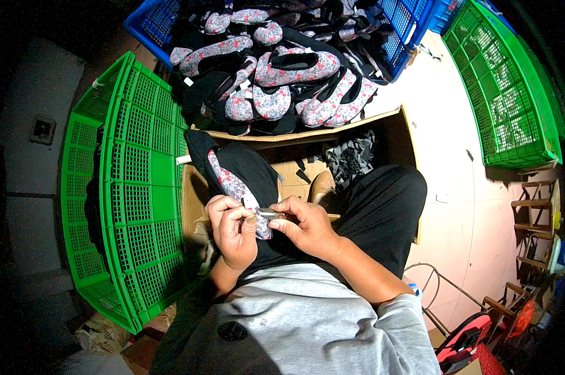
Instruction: The person sits cross-legged on the floor and sews a floral-patterned slipper using a needle and thread. They manipulate the fabric and pull the thread through the shoe repeatedly to attach or repair a section. The person works on a single slipper throughout the clip, surrounded by crates of similar footwear.
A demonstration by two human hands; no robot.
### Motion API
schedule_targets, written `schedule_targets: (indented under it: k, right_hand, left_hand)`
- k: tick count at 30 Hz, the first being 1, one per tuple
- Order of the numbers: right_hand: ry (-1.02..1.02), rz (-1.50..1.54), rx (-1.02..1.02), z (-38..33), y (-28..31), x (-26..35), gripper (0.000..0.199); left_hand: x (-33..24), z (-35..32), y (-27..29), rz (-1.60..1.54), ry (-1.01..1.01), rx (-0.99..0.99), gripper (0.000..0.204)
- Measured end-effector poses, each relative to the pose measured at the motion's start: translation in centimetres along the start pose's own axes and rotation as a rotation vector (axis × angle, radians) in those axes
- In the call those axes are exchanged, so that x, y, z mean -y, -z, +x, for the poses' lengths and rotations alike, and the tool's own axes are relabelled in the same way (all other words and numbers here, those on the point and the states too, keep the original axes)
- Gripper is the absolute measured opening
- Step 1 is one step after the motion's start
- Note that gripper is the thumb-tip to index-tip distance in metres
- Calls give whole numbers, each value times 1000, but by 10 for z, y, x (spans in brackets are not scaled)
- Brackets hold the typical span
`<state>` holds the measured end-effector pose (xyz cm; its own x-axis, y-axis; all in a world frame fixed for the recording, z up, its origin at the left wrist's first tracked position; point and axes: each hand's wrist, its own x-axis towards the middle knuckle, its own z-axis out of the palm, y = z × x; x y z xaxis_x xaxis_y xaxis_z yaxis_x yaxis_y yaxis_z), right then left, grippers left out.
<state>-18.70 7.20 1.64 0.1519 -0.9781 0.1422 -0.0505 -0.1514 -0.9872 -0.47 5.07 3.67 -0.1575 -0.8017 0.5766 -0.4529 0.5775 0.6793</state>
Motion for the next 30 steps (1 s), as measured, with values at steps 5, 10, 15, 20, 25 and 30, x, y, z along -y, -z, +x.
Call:
schedule_targets:
  k: [5,10,15,20,25,30]
  right_hand:
    - [-9,-6,-3,0,0,-2,29]
    - [-7,18,1,0,0,-1,28]
    - [-22,57,8,-1,-1,-2,28]
    - [-6,45,5,-3,-1,-6,27]
    - [-3,71,-8,-3,-4,-10,28]
    - [21,-19,21,0,1,-4,27]
  left_hand:
    - [0,0,0,7,-4,19,14]
    - [1,0,-1,4,-9,15,14]
    - [0,0,0,12,-17,12,13]
    - [-1,0,0,16,-18,17,13]
    - [1,-1,0,19,-18,19,12]
    - [0,-1,0,21,-15,7,12]
